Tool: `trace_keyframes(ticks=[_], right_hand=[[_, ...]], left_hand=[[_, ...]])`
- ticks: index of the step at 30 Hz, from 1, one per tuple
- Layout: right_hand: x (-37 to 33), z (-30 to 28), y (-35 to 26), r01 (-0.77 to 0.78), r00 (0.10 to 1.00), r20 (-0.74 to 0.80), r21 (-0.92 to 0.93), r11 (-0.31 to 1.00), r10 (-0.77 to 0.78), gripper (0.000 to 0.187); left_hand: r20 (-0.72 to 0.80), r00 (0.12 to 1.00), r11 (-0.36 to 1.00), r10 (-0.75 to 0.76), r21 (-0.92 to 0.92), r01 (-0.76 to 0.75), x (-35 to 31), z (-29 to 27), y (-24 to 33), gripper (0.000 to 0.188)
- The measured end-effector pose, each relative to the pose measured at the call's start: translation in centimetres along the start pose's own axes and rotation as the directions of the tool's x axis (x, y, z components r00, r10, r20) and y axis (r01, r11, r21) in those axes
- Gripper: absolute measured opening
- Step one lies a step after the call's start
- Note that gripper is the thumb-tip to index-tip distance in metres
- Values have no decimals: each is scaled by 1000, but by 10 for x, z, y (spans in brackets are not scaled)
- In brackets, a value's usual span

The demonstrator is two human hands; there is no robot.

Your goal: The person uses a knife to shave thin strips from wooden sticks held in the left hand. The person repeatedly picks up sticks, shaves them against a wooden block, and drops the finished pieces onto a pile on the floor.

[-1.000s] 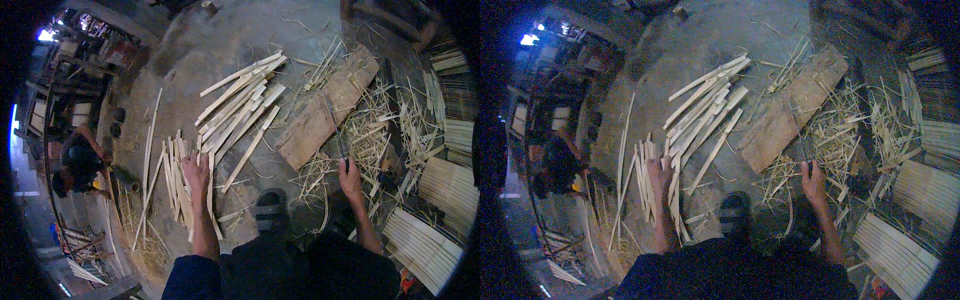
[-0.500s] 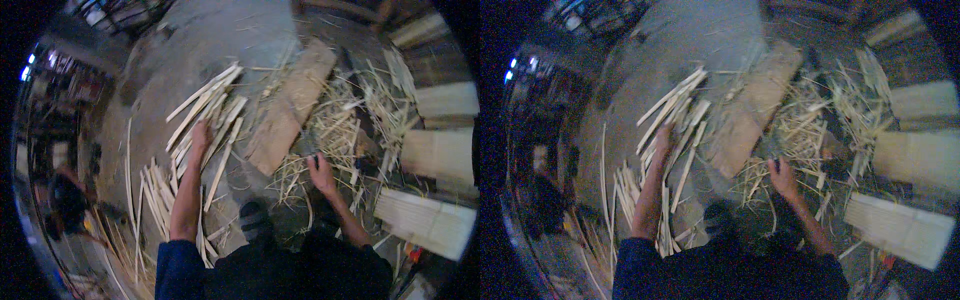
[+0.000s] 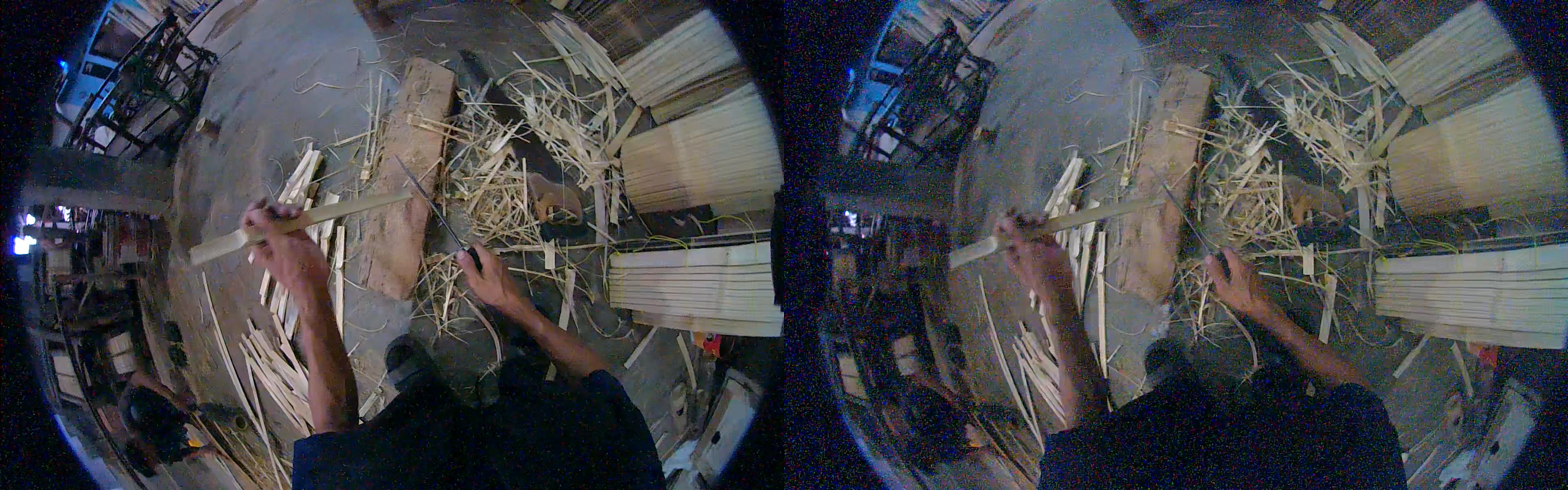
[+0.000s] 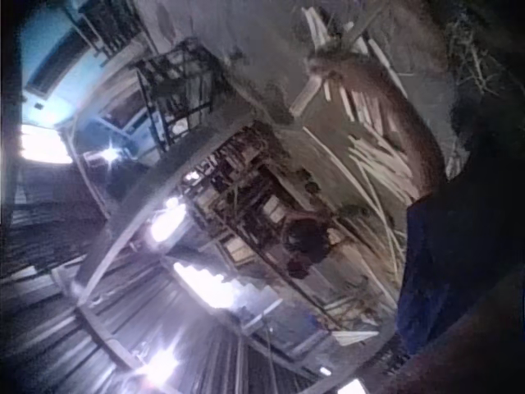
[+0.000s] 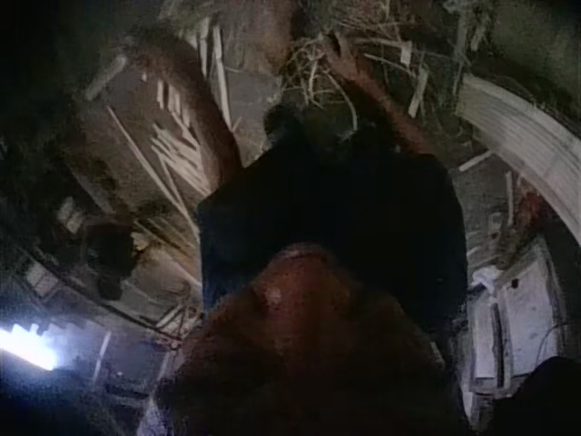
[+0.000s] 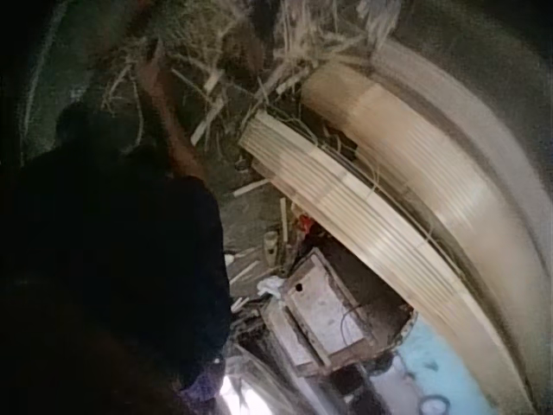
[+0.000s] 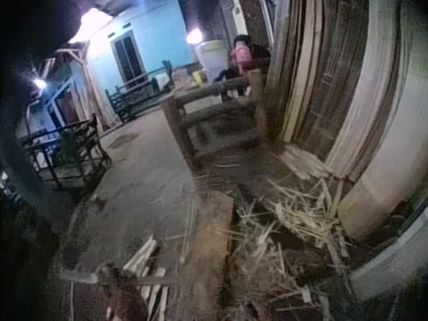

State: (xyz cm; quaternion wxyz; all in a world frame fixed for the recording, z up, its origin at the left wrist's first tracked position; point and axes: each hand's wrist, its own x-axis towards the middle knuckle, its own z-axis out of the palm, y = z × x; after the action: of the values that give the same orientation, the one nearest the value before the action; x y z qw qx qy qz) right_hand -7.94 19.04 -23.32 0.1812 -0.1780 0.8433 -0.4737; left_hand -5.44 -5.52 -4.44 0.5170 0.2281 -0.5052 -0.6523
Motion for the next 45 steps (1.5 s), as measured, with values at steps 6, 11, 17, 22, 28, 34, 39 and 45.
trace_keyframes(ticks=[6, 11, 17, 22, 28, 34, 39, 45], right_hand=[[-4, -41, -28, -28, 992, 127, 70, 997, 19, 45], [-3, -44, -65, 60, 975, 210, 72, 996, -74, 42], [1, -30, -129, 215, 872, 391, 237, 948, -295, 43], [6, -10, -109, 206, 920, 309, 140, 969, -240, 41], [23, -20, -18, 24, 987, 163, -158, 987, 2, 37], [-8, -27, -130, 166, 885, 399, 212, 963, -241, 40], [-11, -6, -94, 274, 941, 161, 150, 950, -297, 42], [16, -26, -9, -65, 977, 187, -172, 983, 98, 55]], left_hand=[[-102, 937, 940, 334, 114, -323, -8, 21, 7, 34], [-37, 887, 788, 461, 477, -389, -14, -14, 22, 32], [-222, 830, 798, 511, 482, -362, -39, 34, 33, 41], [-168, 828, 762, 536, 520, -387, -43, 41, 36, 44], [-180, 879, 811, 440, 501, -303, -38, 36, 38, 41], [-199, 903, 859, 381, 437, -267, -39, 32, 33, 37], [-146, 928, 851, 342, 467, -240, -47, 26, 28, 34], [-175, 946, 961, 274, 0, -278, -28, 29, 36, 41]])
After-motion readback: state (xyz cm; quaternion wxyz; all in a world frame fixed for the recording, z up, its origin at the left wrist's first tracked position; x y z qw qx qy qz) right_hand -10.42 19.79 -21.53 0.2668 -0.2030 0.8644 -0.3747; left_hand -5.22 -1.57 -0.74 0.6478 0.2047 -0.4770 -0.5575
